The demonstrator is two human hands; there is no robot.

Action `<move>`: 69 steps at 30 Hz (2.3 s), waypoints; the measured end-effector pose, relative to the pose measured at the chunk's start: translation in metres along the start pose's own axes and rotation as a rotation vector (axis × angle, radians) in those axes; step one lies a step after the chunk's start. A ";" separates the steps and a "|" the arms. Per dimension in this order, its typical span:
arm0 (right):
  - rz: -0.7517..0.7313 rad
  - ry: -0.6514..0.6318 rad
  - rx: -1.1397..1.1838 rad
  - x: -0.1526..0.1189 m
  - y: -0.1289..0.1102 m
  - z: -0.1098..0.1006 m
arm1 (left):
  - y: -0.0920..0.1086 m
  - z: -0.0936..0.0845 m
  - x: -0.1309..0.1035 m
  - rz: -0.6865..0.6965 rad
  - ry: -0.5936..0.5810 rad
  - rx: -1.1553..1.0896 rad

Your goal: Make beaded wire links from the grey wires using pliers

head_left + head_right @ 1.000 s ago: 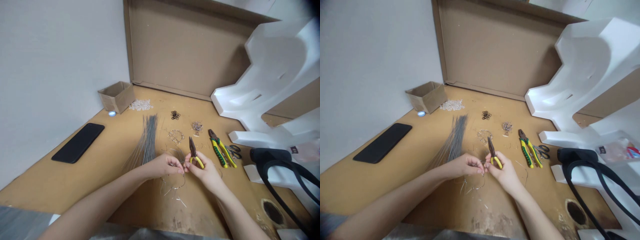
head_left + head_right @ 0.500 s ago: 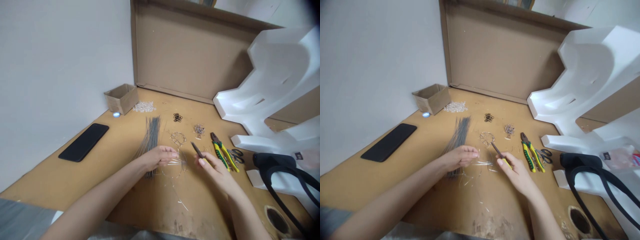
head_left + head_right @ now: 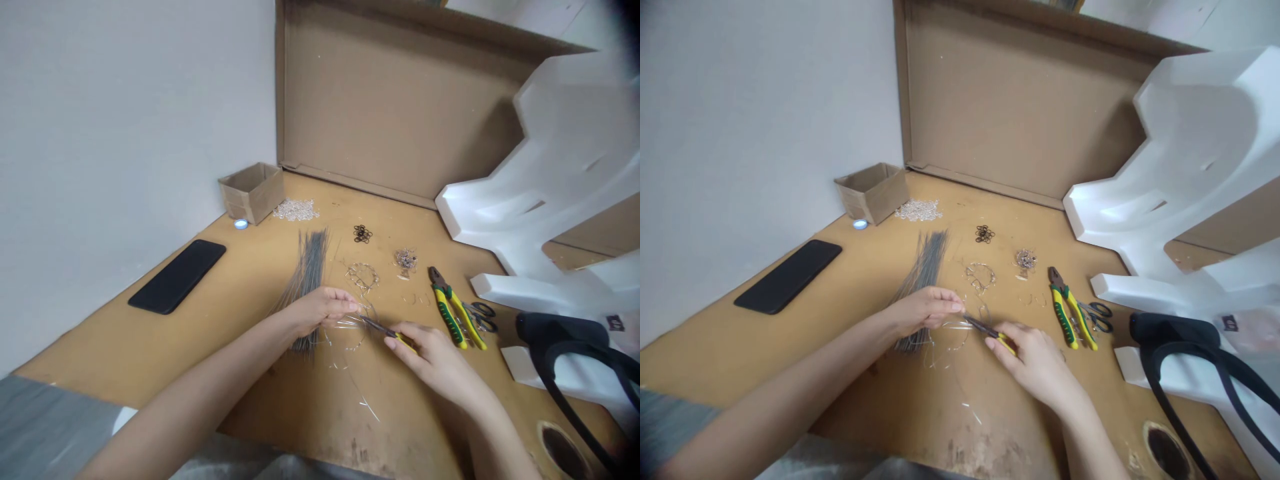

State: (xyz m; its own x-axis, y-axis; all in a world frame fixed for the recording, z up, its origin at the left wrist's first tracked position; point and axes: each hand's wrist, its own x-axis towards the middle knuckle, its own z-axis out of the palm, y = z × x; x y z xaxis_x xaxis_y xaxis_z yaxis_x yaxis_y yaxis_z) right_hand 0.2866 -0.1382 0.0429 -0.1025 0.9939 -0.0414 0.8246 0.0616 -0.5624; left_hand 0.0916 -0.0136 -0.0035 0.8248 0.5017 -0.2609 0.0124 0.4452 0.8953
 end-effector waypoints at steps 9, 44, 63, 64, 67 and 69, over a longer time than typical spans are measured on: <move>0.019 -0.086 -0.033 0.000 0.002 -0.003 | 0.000 -0.001 -0.001 -0.004 0.005 0.013; 0.099 -0.200 0.125 -0.002 0.005 -0.004 | 0.003 0.009 -0.004 0.061 -0.009 -0.021; 0.053 -0.253 0.301 0.003 0.005 -0.004 | 0.004 0.009 -0.006 0.068 -0.022 -0.047; 0.051 -0.248 0.297 0.004 0.006 -0.004 | 0.004 0.009 -0.006 0.069 -0.024 -0.046; 0.051 -0.237 0.264 0.004 0.007 -0.003 | 0.004 0.009 -0.006 0.066 -0.020 -0.041; 0.052 -0.221 0.222 0.003 0.007 -0.003 | 0.004 0.009 -0.006 0.063 -0.011 -0.039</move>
State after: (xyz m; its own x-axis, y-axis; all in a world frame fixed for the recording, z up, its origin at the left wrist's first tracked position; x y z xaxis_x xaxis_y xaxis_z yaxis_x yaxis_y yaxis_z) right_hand 0.2941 -0.1340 0.0412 -0.2024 0.9495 -0.2396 0.6925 -0.0342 -0.7206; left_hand 0.0917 -0.0214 0.0048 0.8294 0.5215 -0.2004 -0.0615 0.4419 0.8950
